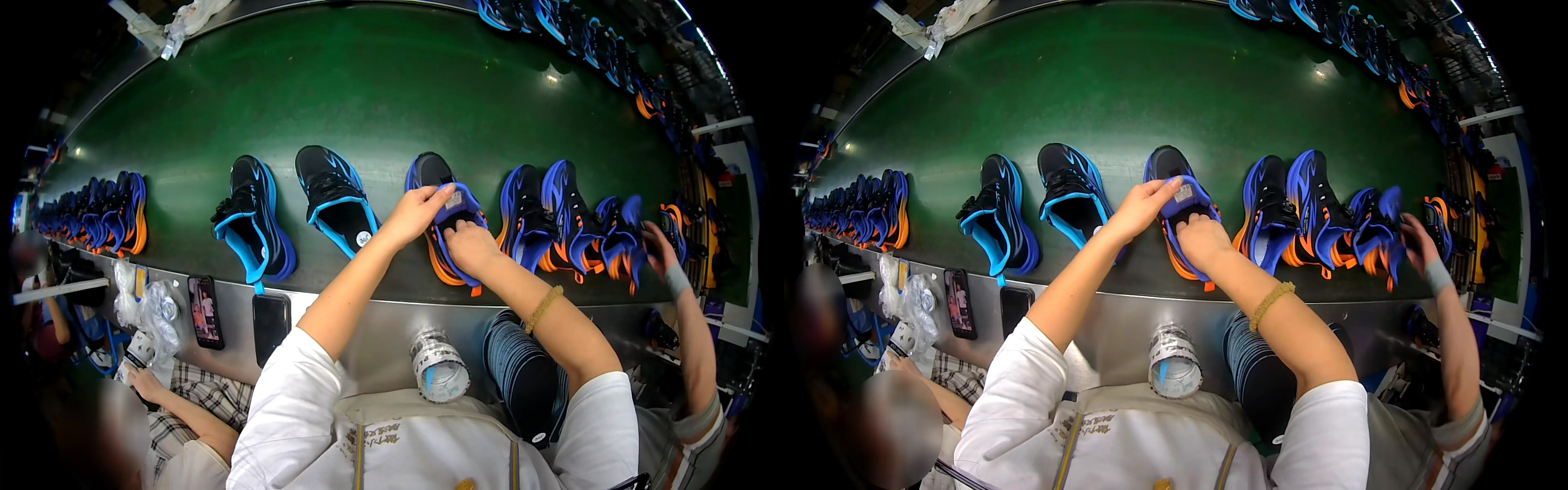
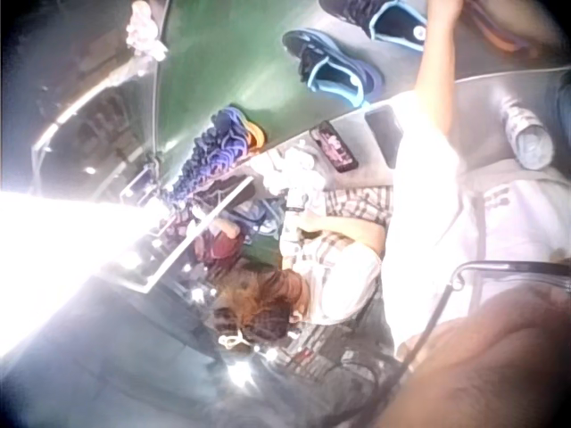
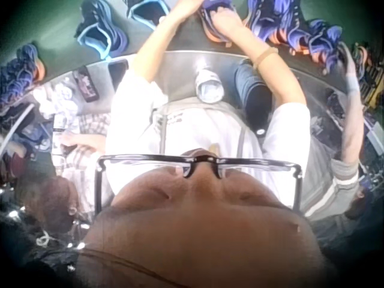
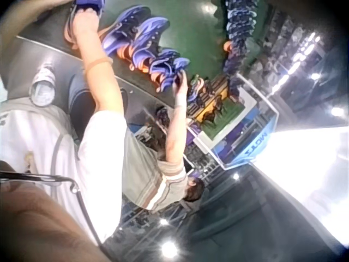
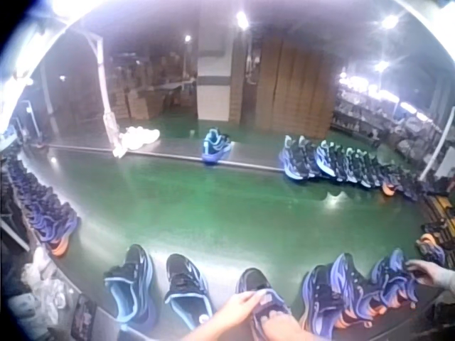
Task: The person inserts insoles into shoes on a production line. The person picks up insoles from a stack, places one inside each shoe, and presses down to secure it.
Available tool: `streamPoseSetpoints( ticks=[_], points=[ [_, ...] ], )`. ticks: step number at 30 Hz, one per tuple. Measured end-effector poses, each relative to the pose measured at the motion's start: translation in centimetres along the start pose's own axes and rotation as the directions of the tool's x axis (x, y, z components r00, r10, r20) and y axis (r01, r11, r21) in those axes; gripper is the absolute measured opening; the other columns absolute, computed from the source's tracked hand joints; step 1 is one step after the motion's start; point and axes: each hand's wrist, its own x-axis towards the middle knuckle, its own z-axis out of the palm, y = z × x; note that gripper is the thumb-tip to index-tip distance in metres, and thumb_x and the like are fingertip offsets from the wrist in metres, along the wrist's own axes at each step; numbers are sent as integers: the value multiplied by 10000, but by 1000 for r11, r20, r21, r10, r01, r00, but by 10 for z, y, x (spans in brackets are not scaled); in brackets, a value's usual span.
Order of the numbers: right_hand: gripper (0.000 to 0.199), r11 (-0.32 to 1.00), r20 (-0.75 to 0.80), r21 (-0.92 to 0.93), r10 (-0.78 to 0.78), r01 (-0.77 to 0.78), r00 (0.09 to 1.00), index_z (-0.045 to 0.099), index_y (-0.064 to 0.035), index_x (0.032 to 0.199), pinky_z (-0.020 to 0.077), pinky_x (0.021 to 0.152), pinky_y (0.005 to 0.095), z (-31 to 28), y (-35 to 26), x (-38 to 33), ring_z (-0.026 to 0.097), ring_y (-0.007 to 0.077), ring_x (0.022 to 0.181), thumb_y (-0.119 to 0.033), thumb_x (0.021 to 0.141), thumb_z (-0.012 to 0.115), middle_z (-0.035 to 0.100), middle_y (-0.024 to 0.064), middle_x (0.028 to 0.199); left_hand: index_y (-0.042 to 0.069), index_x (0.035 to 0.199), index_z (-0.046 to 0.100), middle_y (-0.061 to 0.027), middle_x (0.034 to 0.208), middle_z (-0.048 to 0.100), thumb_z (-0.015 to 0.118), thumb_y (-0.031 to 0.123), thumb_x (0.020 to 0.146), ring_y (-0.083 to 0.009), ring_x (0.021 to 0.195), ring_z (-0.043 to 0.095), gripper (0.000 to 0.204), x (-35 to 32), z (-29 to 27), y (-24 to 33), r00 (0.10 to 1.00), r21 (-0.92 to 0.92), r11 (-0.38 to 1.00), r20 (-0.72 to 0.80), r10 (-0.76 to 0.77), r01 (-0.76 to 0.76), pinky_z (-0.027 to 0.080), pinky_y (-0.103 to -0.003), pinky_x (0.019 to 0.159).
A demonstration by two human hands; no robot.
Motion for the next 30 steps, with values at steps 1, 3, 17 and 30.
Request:
streamPoseSetpoints(
  ticks=[1,3,17,30],
  points=[
    [209,1000,2,3,-2,2,1000,637,-22,849,464,769,356,-4,1,1,537,278,936,-123,776,468,537,173,988,-28,932,603,-12,791,589,506,399,861,-58,717,490,444,0,0,0,1000,-34,999,10,8,-8,403,-201,645],
    [259,986,184,-128,-83,108,979,629,-8,926,426,839,350,-13,2,1,503,270,995,-148,787,460,522,168,1045,-28,939,601,-14,804,594,504,399,863,-57,729,494,445,-1,0,1,1000,-67,998,20,13,-12,404,-200,657],
    [336,904,376,-213,-274,371,885,635,-21,951,274,985,362,5,15,14,565,239,945,-247,807,432,625,116,939,10,1023,503,-83,828,542,608,247,798,-185,689,554,343,-1,-1,-7,827,597,781,-336,450,-183,445,-298,637],
    [178,985,-196,59,-149,163,969,591,-30,841,251,925,493,-9,-10,-86,458,302,918,-148,732,515,507,155,879,39,932,431,-125,853,439,710,223,645,-289,619,573,441,-14,7,5,841,896,300,132,525,-328,464,-364,510]
  ],
)
